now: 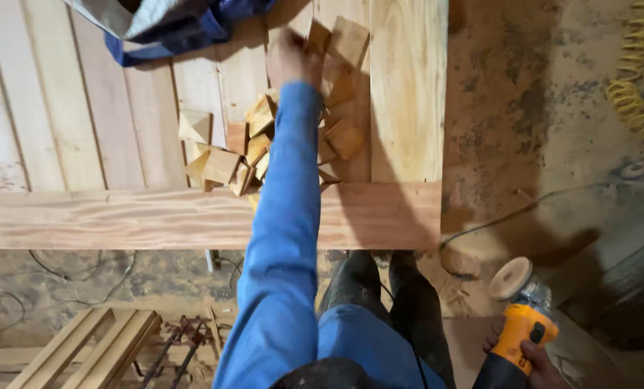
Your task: The person uses an angle grinder with a sanding disc to smooth the edges of small wooden blocks. They hold each block with their left hand and apply the tool with their right hand, processing the pieces one by one on a wooden workbench.
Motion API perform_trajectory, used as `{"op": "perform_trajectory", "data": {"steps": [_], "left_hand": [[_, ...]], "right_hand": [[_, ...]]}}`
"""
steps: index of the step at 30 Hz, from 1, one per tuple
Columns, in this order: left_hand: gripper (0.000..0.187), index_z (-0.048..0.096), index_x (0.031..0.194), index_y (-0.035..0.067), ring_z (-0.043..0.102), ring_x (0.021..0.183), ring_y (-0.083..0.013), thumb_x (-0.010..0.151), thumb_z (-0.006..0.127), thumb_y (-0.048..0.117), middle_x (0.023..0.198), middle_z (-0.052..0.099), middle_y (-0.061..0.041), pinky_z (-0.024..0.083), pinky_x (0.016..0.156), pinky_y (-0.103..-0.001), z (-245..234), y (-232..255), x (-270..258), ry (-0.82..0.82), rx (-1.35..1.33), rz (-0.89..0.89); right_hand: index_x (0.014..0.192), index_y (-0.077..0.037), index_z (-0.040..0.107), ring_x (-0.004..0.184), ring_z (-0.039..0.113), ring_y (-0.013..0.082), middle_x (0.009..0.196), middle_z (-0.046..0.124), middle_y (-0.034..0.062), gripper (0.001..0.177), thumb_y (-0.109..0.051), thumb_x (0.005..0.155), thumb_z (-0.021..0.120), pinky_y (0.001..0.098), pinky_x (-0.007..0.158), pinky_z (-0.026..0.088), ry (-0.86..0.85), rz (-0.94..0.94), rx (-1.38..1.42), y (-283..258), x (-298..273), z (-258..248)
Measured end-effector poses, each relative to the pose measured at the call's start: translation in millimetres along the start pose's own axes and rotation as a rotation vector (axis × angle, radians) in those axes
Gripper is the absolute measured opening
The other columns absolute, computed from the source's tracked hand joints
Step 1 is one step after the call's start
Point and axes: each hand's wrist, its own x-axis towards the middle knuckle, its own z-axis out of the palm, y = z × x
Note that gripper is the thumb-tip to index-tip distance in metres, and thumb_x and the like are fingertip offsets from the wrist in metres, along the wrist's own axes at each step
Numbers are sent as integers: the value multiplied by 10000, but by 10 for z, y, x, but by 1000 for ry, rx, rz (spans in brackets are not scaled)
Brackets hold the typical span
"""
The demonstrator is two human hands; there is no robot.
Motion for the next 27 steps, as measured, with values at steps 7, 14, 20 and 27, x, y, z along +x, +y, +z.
{"op": "perform_trajectory", "data": {"steps": [7, 14, 20, 27], "left_hand": [[170, 621, 916, 80, 571, 750, -340, 798, 736, 40, 873, 538, -159, 469, 610, -460, -709, 448, -2492, -285, -153, 615], [438, 620, 1152, 28, 594, 922, -347, 748, 771, 103, 1105, 547, -177, 536, 701, -441, -742, 453, -3409, -512, -301, 687], [749, 589, 1516, 241, 554, 1181, -309, 819, 635, -26, 1332, 558, -82, 539, 1007, -404, -618, 248, -3004, -558, 128, 815], [559, 667, 1290, 285, 541, 1146, -316, 780, 831, 447, 1267, 581, -94, 519, 898, -458, -260, 259, -2554, -875, 376, 982]], "right_hand": [[1430, 68, 422, 1042, 630, 430, 1234, 592, 289, 591, -218, 971, 659, 553, 916, 531, -57, -238, 73, 244, 35, 194], [1416, 26, 485, 941, 669, 348, 1142, 628, 218, 664, -185, 826, 709, 459, 794, 586, -42, -370, -123, -93, 132, 1002], [1362, 38, 500, 953, 680, 348, 1107, 623, 205, 600, -114, 819, 703, 484, 803, 593, -52, -295, -228, -247, 128, 1425], [1363, 65, 494, 938, 677, 314, 1116, 632, 190, 574, -31, 835, 699, 480, 821, 595, -74, -299, -289, -169, 212, 1700]]}}
